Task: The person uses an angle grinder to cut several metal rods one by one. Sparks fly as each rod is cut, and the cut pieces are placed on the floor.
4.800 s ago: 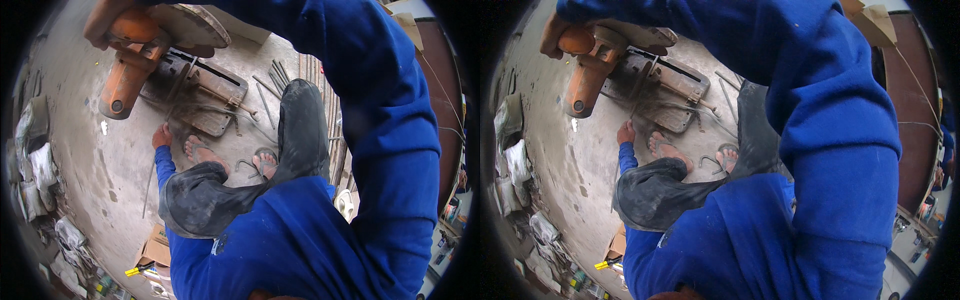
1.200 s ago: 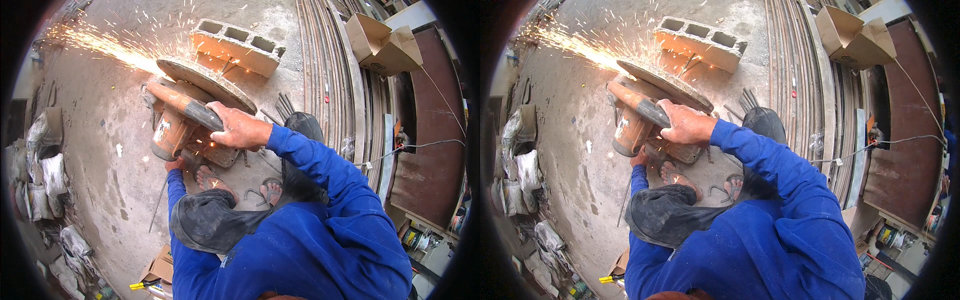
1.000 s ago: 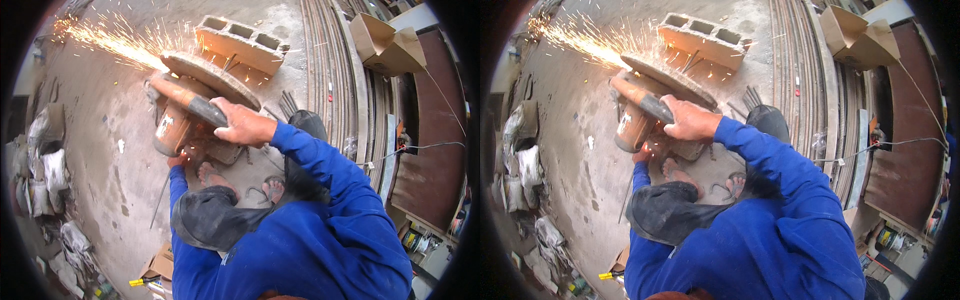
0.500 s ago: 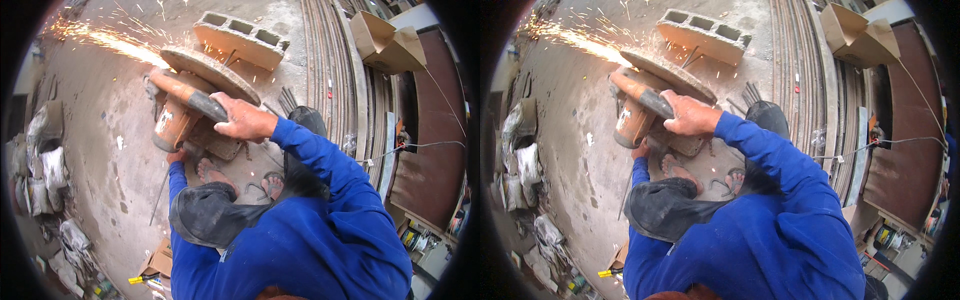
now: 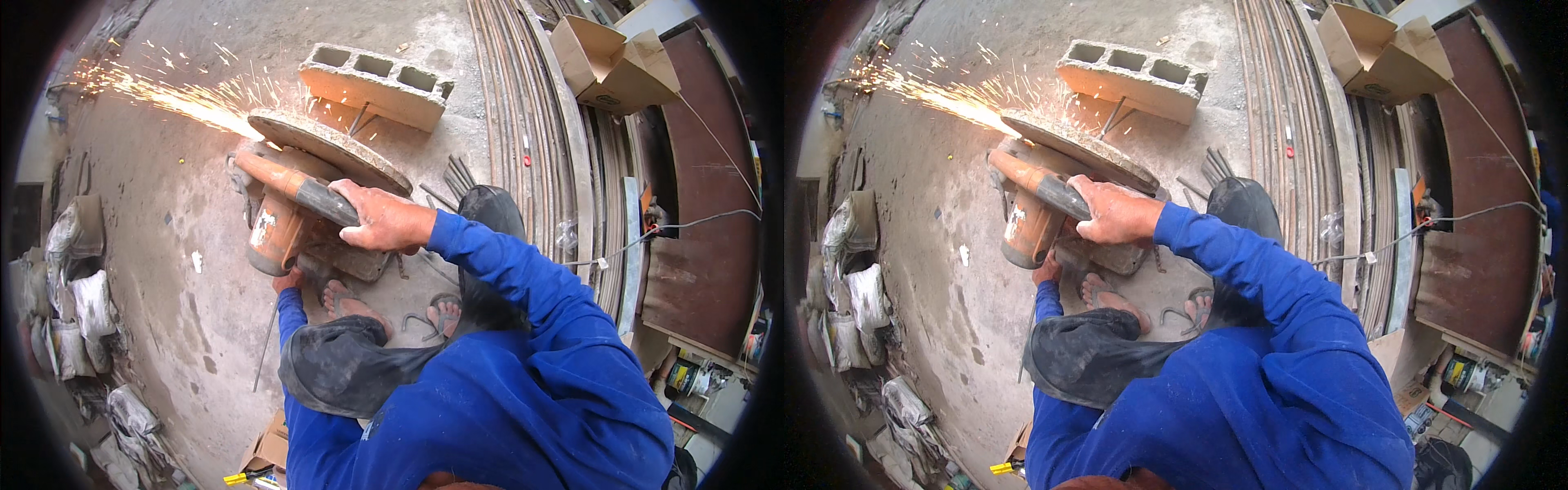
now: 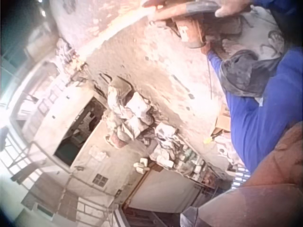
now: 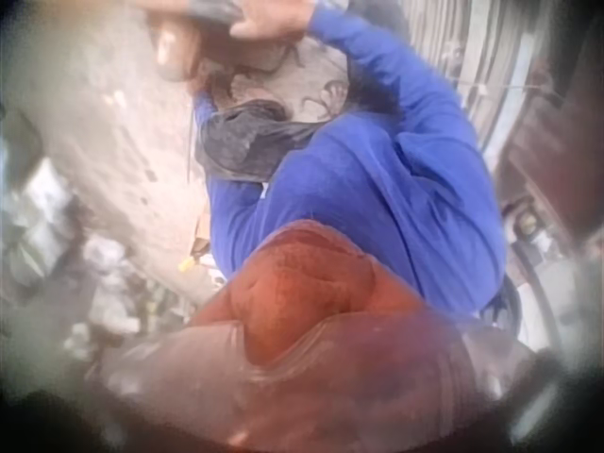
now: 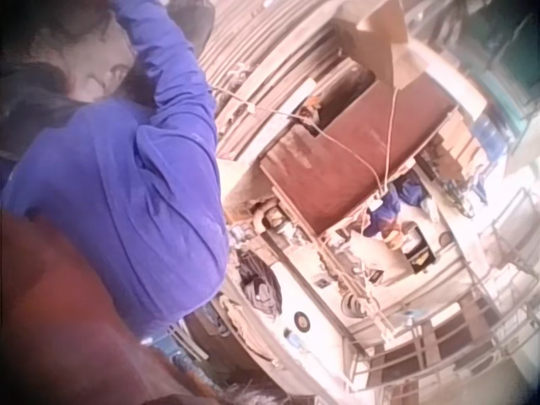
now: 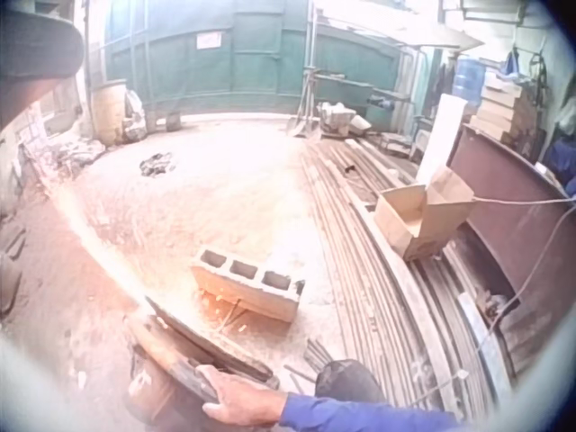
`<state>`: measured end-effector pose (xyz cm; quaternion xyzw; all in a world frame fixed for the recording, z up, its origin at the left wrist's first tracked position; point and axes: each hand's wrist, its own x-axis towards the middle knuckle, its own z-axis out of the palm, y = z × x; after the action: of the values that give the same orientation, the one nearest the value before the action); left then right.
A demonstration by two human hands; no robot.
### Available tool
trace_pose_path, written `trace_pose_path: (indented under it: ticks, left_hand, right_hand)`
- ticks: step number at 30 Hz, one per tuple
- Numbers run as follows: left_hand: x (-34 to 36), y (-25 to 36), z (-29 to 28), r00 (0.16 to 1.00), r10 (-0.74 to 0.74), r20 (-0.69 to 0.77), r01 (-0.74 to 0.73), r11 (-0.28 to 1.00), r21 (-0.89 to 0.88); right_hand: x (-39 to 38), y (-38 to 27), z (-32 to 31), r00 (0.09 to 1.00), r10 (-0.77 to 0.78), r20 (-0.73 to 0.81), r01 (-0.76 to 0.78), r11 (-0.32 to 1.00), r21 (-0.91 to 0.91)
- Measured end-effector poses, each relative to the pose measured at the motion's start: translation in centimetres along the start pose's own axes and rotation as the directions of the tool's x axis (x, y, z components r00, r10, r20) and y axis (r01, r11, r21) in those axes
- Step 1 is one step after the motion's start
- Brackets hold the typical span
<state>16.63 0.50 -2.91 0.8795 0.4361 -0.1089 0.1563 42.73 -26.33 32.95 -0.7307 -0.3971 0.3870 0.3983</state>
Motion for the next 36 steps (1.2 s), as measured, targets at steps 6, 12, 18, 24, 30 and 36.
trace_pose_path:
  ticks: [6,12,18,24,30,36]
  left_hand:
    - [0.1,0.1,-0.7,0.979,-0.083,0.185,0.069,0.994,0.080]
    - [0.0,0.2,-1.1,0.974,-0.030,0.226,-0.019,0.978,0.210]
    - [0.2,-0.3,-0.5,0.978,-0.025,0.205,-0.015,0.981,0.194]
    - [0.3,0.1,-1.0,0.972,-0.026,0.234,-0.021,0.980,0.198]
    - [0.2,-0.2,-1.1,0.964,-0.005,0.268,-0.061,0.969,0.240]
    - [0.7,-0.5,-0.4,0.959,-0.009,0.282,-0.055,0.974,0.219]
  right_hand:
    - [0.1,0.0,0.0,1.000,-0.007,0.002,0.007,1.000,0.003]
    - [0.0,-0.2,-0.2,1.000,0.015,0.025,-0.015,1.000,0.013]
    - [0.1,0.1,0.1,1.000,-0.021,-0.007,0.020,1.000,-0.008]
    - [0.0,0.3,0.1,1.000,-0.008,0.010,0.008,1.000,0.005]
    - [0.1,0.3,0.1,1.000,-0.018,0.000,0.018,1.000,-0.003]
    - [0.0,0.4,0.2,1.000,-0.005,0.002,0.005,1.000,-0.006]
